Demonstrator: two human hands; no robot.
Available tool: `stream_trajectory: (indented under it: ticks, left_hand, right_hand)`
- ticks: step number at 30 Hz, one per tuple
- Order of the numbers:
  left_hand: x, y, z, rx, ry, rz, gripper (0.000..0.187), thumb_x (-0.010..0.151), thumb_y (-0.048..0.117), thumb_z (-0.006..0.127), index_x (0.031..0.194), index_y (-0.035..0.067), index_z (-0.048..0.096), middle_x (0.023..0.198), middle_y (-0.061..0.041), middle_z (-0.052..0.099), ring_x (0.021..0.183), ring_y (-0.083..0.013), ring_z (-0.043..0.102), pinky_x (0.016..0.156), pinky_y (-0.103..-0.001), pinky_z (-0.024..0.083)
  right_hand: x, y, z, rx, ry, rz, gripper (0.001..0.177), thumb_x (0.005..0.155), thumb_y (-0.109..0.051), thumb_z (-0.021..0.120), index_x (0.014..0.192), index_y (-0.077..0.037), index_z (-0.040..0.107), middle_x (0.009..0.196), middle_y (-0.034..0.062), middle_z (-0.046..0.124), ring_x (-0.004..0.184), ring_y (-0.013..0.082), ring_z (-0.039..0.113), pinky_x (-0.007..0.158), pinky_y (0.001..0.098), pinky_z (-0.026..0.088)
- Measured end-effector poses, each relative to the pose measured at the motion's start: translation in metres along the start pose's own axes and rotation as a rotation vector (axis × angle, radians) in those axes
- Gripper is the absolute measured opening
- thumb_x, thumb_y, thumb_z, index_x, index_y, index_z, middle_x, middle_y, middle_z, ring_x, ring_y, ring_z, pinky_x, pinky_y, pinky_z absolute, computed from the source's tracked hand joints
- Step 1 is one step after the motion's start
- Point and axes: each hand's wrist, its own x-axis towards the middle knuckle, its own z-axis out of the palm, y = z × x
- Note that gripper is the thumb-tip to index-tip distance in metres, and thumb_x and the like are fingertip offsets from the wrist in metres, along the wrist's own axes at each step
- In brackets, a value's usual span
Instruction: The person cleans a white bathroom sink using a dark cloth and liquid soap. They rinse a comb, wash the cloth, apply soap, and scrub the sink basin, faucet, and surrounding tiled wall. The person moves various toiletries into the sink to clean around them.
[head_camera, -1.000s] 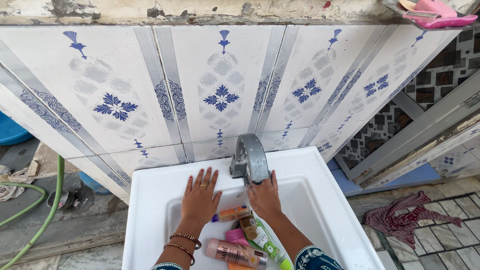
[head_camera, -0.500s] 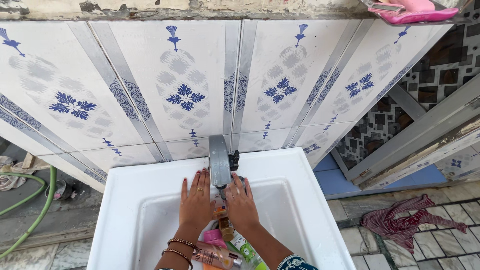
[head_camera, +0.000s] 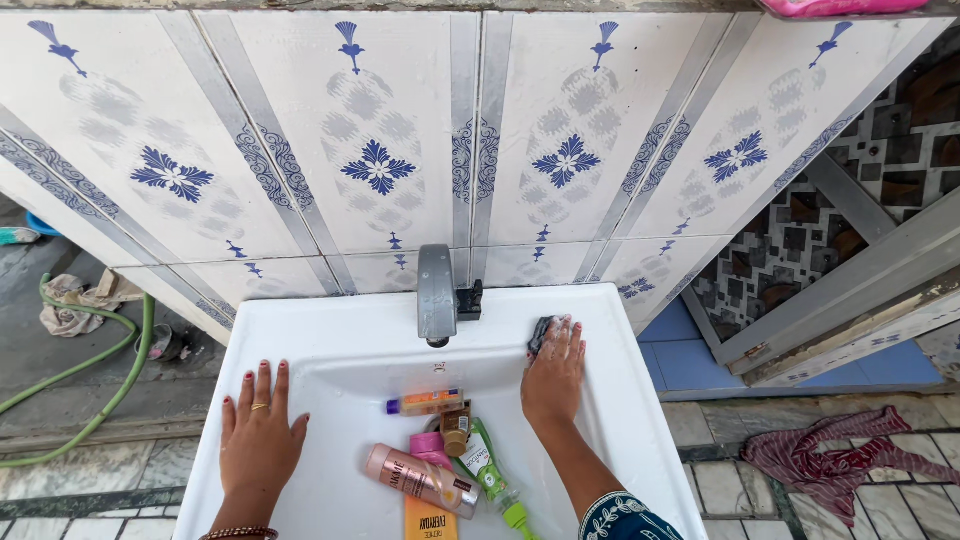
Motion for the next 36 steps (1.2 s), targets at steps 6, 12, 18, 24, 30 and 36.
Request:
stream_trajectory:
  ticks: [6,12,18,24,30,36]
  left_hand:
    - [-0.051,-0.017,0.04,-0.227,0.242,0.069,0.074,0.094,0.047,0.043,0.16,0.023,0.021,0.164,0.004,0.027,0.151,-0.0125,0.023,0.124,-0.041,0.018]
    - [-0.101,-0.029,0.056,-0.306,0.33,-0.066,0.064,0.096,0.044,0.038,0.156,0.022,0.029,0.159,0.005,0.037,0.148,-0.0115,0.029,0.124,-0.046,0.018]
    - [-0.101,-0.031,0.057,-0.384,0.388,-0.028,0.061,0.1,0.039,0.034,0.158,0.021,0.031,0.16,0.004,0.037,0.148,-0.0136,0.031,0.123,-0.045,0.017]
    - [-0.103,-0.031,0.052,-0.395,0.391,-0.019,0.061,0.1,0.038,0.034,0.158,0.019,0.029,0.161,0.004,0.036,0.148,-0.0142,0.031,0.124,-0.046,0.017]
    - [-0.105,-0.031,0.051,-0.383,0.344,-0.027,0.061,0.1,0.038,0.033,0.158,0.02,0.028,0.162,0.004,0.035,0.149,-0.0131,0.029,0.125,-0.045,0.014]
    - [-0.102,-0.035,0.048,-0.414,0.353,-0.013,0.062,0.1,0.037,0.035,0.159,0.019,0.029,0.162,0.004,0.035,0.15,-0.0128,0.027,0.125,-0.046,0.012]
  right_hand:
    - [-0.031,-0.1,0.046,-0.007,-0.177,-0.433,0.066,0.098,-0.007,0.042,0.161,0.0,0.023,0.162,0.0132,0.023,0.158,0.0355,0.01,0.129,0.0474,0.013]
    - [-0.05,-0.216,0.087,0.26,-0.115,-0.842,0.061,0.101,-0.007,0.038,0.16,-0.009,0.025,0.17,0.0082,0.018,0.157,0.0253,0.015,0.127,0.0441,0.014]
    - [-0.122,-0.25,0.108,0.856,-0.482,-0.36,0.073,0.1,-0.003,0.043,0.164,-0.009,0.01,0.172,0.0133,0.006,0.16,0.0317,0.002,0.127,0.0437,0.006]
    - [-0.22,-0.166,0.063,1.007,-0.941,-0.571,0.069,0.1,-0.007,0.051,0.163,-0.01,0.021,0.173,0.015,0.006,0.16,0.031,0.009,0.127,0.0384,0.02]
    - [-0.193,-0.1,0.06,0.574,-0.952,-0.278,0.044,0.105,-0.024,0.054,0.147,-0.017,0.064,0.146,0.0135,0.058,0.142,0.0274,0.051,0.124,0.0351,0.038]
    - [-0.24,-0.204,0.071,0.533,-0.828,-0.276,0.075,0.109,-0.034,0.048,0.16,0.003,0.007,0.169,0.0242,-0.003,0.157,0.0377,-0.01,0.127,0.0431,0.005]
